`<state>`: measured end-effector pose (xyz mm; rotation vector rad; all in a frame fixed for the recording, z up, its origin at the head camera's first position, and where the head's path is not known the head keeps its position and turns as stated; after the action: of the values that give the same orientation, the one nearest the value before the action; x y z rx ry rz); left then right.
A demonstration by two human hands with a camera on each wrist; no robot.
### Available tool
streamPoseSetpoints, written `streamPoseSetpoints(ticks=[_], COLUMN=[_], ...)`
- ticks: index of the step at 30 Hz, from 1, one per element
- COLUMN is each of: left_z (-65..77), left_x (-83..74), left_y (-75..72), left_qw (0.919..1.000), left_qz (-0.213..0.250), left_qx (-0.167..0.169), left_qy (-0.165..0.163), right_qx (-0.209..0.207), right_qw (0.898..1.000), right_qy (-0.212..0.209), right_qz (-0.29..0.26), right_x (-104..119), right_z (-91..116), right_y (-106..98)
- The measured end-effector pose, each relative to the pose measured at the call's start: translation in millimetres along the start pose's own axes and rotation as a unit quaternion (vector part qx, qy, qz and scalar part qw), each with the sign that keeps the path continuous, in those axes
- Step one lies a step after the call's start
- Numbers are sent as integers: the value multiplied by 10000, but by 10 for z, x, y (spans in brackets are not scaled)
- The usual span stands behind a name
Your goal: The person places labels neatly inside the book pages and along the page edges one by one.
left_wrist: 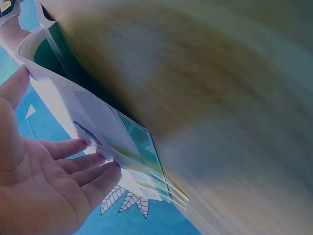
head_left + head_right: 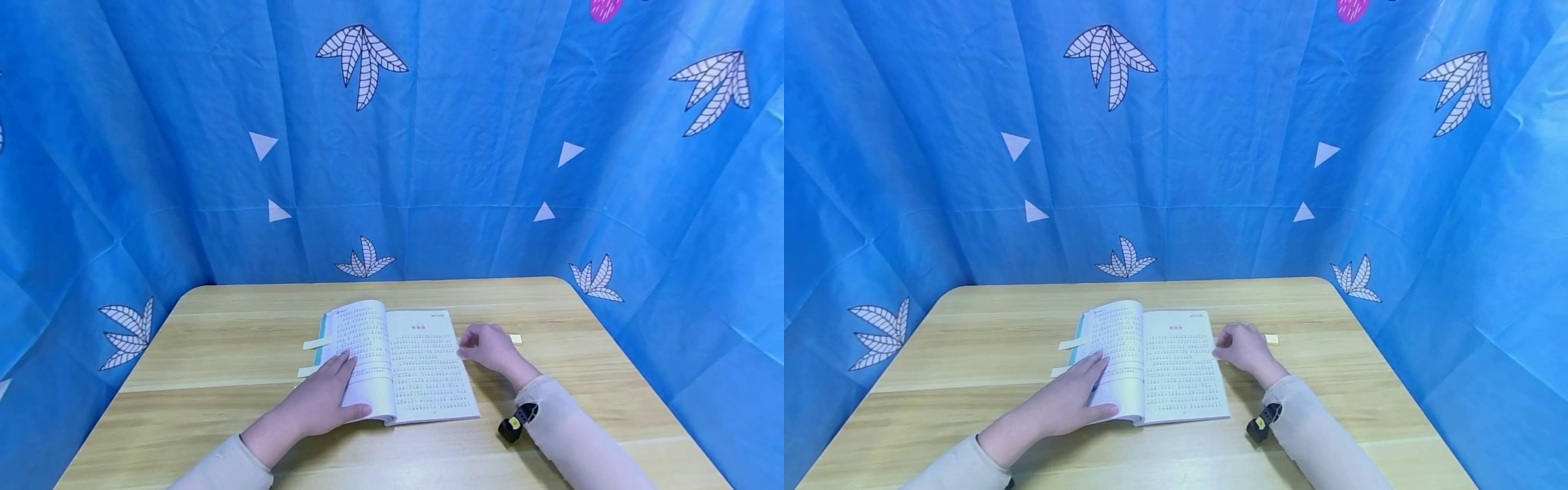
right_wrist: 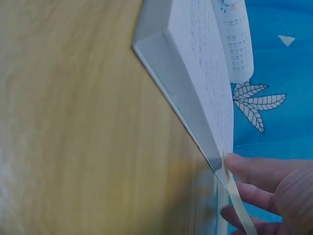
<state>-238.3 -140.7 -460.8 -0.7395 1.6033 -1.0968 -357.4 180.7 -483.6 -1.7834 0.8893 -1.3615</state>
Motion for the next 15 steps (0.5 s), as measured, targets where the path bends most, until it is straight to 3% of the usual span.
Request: streamPoseSetpoints(ticks=[6, 15], left_z=[-1, -1], left_x=[0, 2], left_y=[-2, 3], left_qw=[10000, 10000], left_qz=[-26, -23], left_qx=[4, 25], left_qy=[-9, -45], right_qx=[-362, -389], right_qw=[9983, 9971], right_qy=[2, 20], right_qz=[455, 651], right_x=[-5, -36], right_z=[1, -12], right_y=[-51, -51])
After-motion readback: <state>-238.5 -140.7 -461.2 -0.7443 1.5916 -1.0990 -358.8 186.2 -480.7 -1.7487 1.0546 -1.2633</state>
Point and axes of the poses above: each hand's wrist, its own z-axis away from the middle knuckle, its own y-axis out of the palm, x = y × z, the point moved 5 cm from there along -z, towards the middle knuckle, and after that the axes turned 11 degrees about -x, right-handed, at the moved point
